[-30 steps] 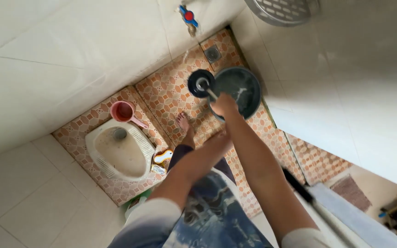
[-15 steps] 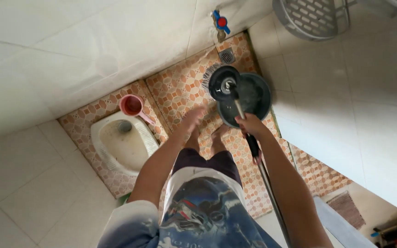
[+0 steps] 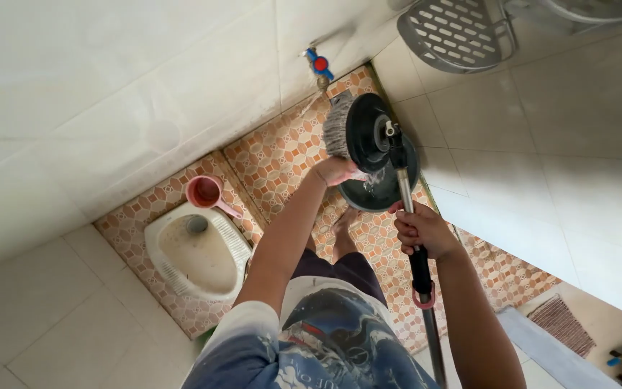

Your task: Cleaning a spin mop head using a bucket of water and a faucet in a bathroom.

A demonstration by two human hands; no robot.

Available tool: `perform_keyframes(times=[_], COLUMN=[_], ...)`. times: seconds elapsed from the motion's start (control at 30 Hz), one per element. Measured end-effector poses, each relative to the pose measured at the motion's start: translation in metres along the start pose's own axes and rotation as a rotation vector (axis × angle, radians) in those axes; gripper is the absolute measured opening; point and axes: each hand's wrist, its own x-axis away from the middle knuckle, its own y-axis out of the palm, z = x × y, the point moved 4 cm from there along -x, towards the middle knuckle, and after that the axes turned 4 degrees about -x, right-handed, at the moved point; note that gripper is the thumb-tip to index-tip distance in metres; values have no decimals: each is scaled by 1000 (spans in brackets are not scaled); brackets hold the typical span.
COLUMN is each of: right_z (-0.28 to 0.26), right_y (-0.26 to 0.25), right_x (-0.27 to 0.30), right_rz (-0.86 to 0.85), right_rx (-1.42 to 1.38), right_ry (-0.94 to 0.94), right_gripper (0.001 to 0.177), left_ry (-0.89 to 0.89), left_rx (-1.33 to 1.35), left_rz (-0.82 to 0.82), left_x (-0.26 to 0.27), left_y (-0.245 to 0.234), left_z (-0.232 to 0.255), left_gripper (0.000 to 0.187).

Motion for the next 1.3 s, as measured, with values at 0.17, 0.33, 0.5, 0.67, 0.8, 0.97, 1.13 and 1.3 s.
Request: perform_keyframes(times=[0.17, 0.33, 0.5, 0.67, 0.8, 0.97, 1.13, 1.3], right_z=[5, -2, 0, -6, -15, -23, -26, -29], right_y=[2, 2, 1, 2, 10, 15, 19, 22], right_x=[-3, -7, -9, -12, -6, -6, -1, 2], right_rz=[-42, -45, -49, -99, -60, -60, -28, -48], right_rx=[-142, -155, -141, -170, -126, -81, -62, -115], right_ry=[-31, -74, -97, -111, -83, -159, -172, -185], right_gripper=[14, 15, 14, 13, 15, 16, 17, 17], left_ry=[-443, -28, 123, -177, -404, 640, 210, -169], left_rx=[-786, -1058, -1378, -1526, -1615, -2418, -2392, -2258], left_rz=[410, 424, 444, 583, 780, 697, 606, 902], left_x=[15, -30, -27, 56, 110, 75, 48, 5], left_y=[91, 48, 38, 11, 75, 95, 71, 51], left_z=[67, 10, 20, 99, 242, 292, 295, 291], left_gripper=[57, 43, 33, 43, 36, 42, 22, 17])
